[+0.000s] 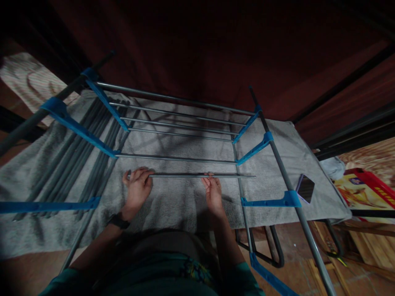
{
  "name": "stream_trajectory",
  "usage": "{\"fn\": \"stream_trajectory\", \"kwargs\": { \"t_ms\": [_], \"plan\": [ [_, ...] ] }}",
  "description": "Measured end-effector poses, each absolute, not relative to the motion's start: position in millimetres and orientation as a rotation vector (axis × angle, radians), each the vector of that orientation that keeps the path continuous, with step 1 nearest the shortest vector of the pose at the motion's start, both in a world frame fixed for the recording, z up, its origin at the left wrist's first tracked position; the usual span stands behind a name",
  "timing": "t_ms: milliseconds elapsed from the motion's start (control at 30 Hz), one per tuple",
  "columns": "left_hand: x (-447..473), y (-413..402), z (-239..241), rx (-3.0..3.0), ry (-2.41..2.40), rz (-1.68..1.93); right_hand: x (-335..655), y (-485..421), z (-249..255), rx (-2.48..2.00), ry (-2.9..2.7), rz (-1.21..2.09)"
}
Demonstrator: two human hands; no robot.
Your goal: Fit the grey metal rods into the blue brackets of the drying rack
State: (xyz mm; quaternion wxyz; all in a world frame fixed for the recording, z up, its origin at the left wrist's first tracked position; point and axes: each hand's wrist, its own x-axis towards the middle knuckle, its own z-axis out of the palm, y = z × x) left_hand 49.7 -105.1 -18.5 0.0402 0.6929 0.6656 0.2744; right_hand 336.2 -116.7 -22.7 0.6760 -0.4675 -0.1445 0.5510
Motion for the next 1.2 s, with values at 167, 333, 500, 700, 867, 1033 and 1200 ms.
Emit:
{"fn": "stream_trajectory", "kwargs": {
  "t_ms": [167, 333, 500, 700, 867, 1033, 1200],
  "plan": [
    [50.0, -105.7, -17.9, 2.14, 2.059, 0.834, 336.2, -117.1, -22.3, -1.042, -0.327, 1.241],
    [49.4, -108.0, -20.8, 2.264, 1.998, 0.852, 335.3, -116.6, -20.6, -1.056, -0.311, 1.237],
    [48.5, -108.9, -23.0, 2.319, 1.933, 0.904, 335.2, -117.3, -19.8, -1.041, -0.316, 1.244],
    [47.0, -107.1, -25.5, 2.315, 1.899, 0.948, 336.0, -117.4, -22.0, -1.043, -0.32, 1.244],
    [46.6, -106.5, -27.1, 2.321, 1.913, 0.943, 336.4, -115.7, -24.4, -1.036, -0.299, 1.237],
    [46.5, -105.8, -27.5, 2.32, 1.911, 0.966, 335.7, -115.3, -22.8, -1.043, -0.274, 1.241],
    [46.2, -105.8, -27.4, 2.319, 1.91, 0.964, 334.9, -116.4, -20.7, -1.031, -0.265, 1.246]
  ]
}}
